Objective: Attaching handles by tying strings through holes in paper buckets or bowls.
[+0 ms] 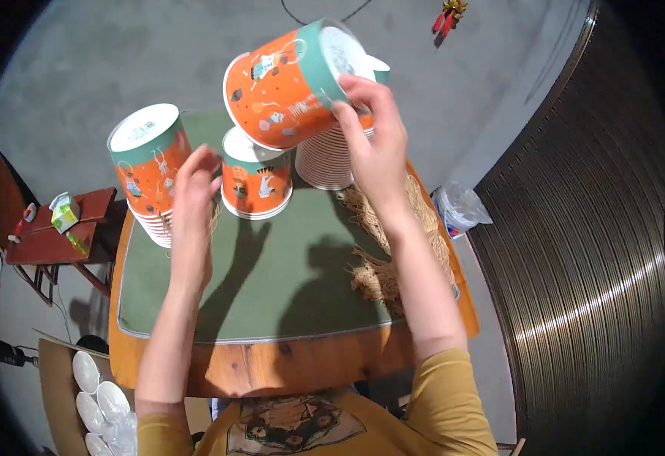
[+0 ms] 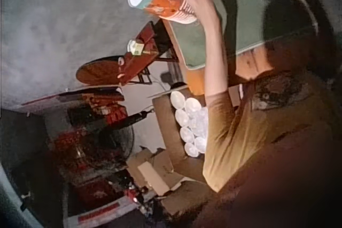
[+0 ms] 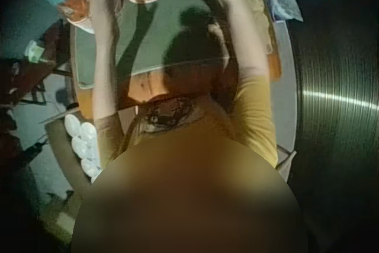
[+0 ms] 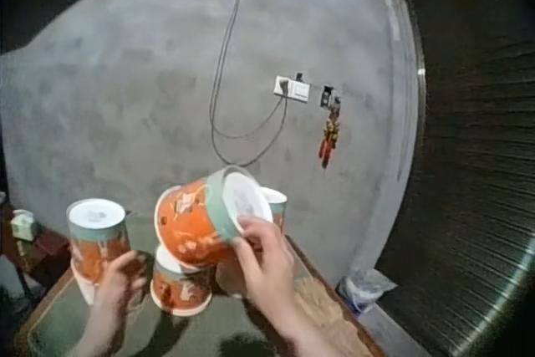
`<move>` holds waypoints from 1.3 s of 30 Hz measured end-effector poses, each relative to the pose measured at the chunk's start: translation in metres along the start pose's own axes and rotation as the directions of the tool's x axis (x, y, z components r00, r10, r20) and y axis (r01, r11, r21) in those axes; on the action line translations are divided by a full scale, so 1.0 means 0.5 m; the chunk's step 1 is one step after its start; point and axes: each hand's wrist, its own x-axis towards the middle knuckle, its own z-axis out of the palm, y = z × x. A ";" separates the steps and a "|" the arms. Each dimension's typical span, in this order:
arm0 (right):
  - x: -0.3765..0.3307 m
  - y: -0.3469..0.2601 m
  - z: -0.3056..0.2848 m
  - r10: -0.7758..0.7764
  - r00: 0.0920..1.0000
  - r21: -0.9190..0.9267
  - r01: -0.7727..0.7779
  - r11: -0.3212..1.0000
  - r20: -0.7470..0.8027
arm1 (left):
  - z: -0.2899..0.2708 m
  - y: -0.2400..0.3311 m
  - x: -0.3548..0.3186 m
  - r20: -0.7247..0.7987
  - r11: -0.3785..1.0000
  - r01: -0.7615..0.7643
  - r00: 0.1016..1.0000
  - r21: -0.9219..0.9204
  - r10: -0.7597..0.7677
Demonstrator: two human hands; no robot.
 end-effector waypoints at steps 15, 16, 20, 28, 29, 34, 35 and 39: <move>-0.380 0.114 -0.259 0.672 0.565 -0.767 -0.102 0.633 0.479 | -0.006 0.013 -0.151 0.660 0.520 -0.581 0.750 0.626 0.042; -0.394 0.127 -0.257 0.636 0.591 -0.777 -0.024 0.629 0.497 | -0.006 0.016 -0.158 0.661 0.517 -0.582 0.749 0.627 0.041; -0.397 0.125 -0.259 0.602 0.642 -0.697 -0.142 0.703 0.476 | -0.006 0.017 -0.178 0.698 0.443 -0.655 0.711 0.612 0.086; -0.406 0.093 -0.278 0.566 0.643 -0.667 -0.113 0.736 0.515 | -0.019 -0.003 -0.205 0.752 0.344 -0.723 0.656 0.600 0.067; -0.409 0.092 -0.278 0.566 0.641 -0.667 -0.113 0.737 0.518 | -0.021 -0.003 -0.208 0.750 0.345 -0.721 0.658 0.602 0.066; -0.405 0.064 -0.266 0.484 0.768 -0.469 -0.272 0.840 0.420 | -0.037 -0.008 -0.227 0.742 0.326 -0.720 0.666 0.612 0.078; -0.405 0.061 -0.261 0.481 0.768 -0.466 -0.271 0.842 0.424 | -0.039 -0.007 -0.230 0.739 0.323 -0.718 0.669 0.616 0.078; -0.405 0.038 -0.229 0.478 0.815 -0.459 -0.305 0.834 0.326 | -0.043 -0.003 -0.242 0.734 0.264 -0.727 0.673 0.634 0.090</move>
